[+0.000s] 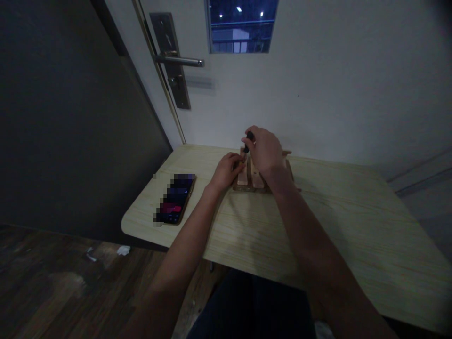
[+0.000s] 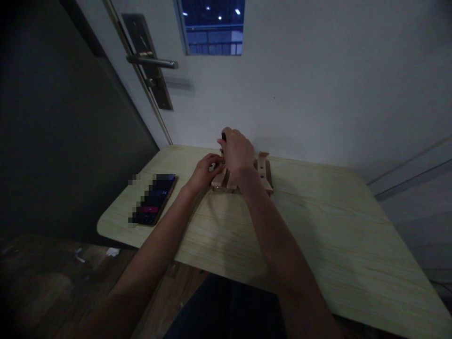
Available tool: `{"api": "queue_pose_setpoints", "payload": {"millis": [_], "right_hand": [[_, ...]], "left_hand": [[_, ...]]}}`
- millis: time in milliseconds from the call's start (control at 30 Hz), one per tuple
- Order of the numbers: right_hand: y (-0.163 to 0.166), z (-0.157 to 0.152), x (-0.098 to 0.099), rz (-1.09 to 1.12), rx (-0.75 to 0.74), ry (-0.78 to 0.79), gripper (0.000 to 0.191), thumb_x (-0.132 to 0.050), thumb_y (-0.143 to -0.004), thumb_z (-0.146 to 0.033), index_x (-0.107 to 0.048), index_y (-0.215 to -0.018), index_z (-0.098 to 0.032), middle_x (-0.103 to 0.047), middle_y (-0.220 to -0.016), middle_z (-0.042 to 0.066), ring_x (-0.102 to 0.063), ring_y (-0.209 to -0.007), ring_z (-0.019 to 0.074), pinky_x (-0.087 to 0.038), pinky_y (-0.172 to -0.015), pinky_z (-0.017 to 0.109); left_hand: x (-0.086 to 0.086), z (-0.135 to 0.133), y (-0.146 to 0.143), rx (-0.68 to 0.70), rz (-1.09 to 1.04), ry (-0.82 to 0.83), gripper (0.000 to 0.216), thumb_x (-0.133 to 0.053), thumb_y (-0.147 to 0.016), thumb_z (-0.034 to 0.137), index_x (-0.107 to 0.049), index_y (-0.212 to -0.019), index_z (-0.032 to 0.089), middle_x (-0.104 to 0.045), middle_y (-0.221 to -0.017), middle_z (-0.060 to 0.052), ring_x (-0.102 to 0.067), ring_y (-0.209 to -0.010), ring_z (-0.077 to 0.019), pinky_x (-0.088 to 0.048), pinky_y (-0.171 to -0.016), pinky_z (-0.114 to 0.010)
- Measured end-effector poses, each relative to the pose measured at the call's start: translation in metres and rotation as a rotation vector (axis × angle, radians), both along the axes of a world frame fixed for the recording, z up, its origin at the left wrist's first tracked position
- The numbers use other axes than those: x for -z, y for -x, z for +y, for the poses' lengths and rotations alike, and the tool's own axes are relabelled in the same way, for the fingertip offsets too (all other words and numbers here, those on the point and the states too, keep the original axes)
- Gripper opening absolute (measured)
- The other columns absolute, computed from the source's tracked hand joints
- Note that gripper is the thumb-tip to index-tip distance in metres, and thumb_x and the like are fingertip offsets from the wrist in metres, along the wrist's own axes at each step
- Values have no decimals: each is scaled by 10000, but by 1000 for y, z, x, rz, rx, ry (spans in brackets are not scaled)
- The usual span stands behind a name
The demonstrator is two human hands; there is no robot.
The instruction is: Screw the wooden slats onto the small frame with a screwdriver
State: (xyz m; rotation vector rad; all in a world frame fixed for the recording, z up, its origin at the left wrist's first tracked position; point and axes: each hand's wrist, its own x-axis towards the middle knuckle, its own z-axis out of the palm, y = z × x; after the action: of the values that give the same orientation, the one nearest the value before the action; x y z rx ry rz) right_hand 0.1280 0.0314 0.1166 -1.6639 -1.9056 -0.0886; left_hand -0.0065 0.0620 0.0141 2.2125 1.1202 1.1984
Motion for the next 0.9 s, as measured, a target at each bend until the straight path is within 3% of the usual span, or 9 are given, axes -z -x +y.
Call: {"api": "queue_pose_setpoints", "payload": {"millis": [200, 333, 433, 533, 633, 900], "right_hand": [[0, -1, -2, -41, 6, 6, 313, -419, -1013, -190, -661, -1205, -141, -688, -1187, 166, -665, -1038, 265, -493, -856, 376], [-4, 8, 6, 32, -109, -88, 320, -420, -964, -124, -655, -1177, -171, -727, -1053, 125, -673, -945, 241, -499, -839, 366], [-5, 9, 8, 79, -130, -99, 347, -435, -951, -109, -602, -1236, -216, -730, -921, 73, -670, -842, 214, -484, -766, 331], [-5, 7, 6, 110, -131, -91, 257, -484, -951, -128, -622, -1149, -216, -725, -918, 66, -664, -828, 206, -471, -761, 326], [-5, 5, 6, 131, -96, -89, 142, -563, -942, -191, -621, -1071, -187, -716, -954, 91, -655, -839, 217, -471, -758, 336], [-4, 8, 12, 141, 15, -106, 199, -616, -924, -303, -575, -1088, -199, -678, -930, 115, -644, -874, 278, -482, -774, 400]], "left_hand": [[-1, -1, 0, -6, 8, 6, 120, -625, -900, 199, -702, -987, 167, -678, -1062, -91, -636, -1011, -207, -521, -962, -378], [-1, -1, 0, -13, 16, 7, 122, -625, -901, 204, -704, -991, 177, -679, -1056, -82, -635, -1012, -207, -521, -957, -377], [-2, -2, -1, -13, 18, 17, 115, -626, -897, 197, -703, -980, 176, -677, -1053, -79, -634, -991, -201, -525, -945, -368], [-4, -3, -1, -12, 17, 27, 117, -626, -900, 197, -703, -984, 175, -674, -1061, -80, -634, -988, -198, -526, -939, -362], [-5, -4, -1, -11, 17, 22, 116, -626, -903, 204, -704, -986, 175, -674, -1067, -82, -636, -1013, -203, -519, -959, -367], [-4, -4, 0, -7, 22, 9, 198, -622, -901, 215, -683, -1085, 176, -686, -1100, -95, -635, -1015, -213, -523, -930, -371]]}}
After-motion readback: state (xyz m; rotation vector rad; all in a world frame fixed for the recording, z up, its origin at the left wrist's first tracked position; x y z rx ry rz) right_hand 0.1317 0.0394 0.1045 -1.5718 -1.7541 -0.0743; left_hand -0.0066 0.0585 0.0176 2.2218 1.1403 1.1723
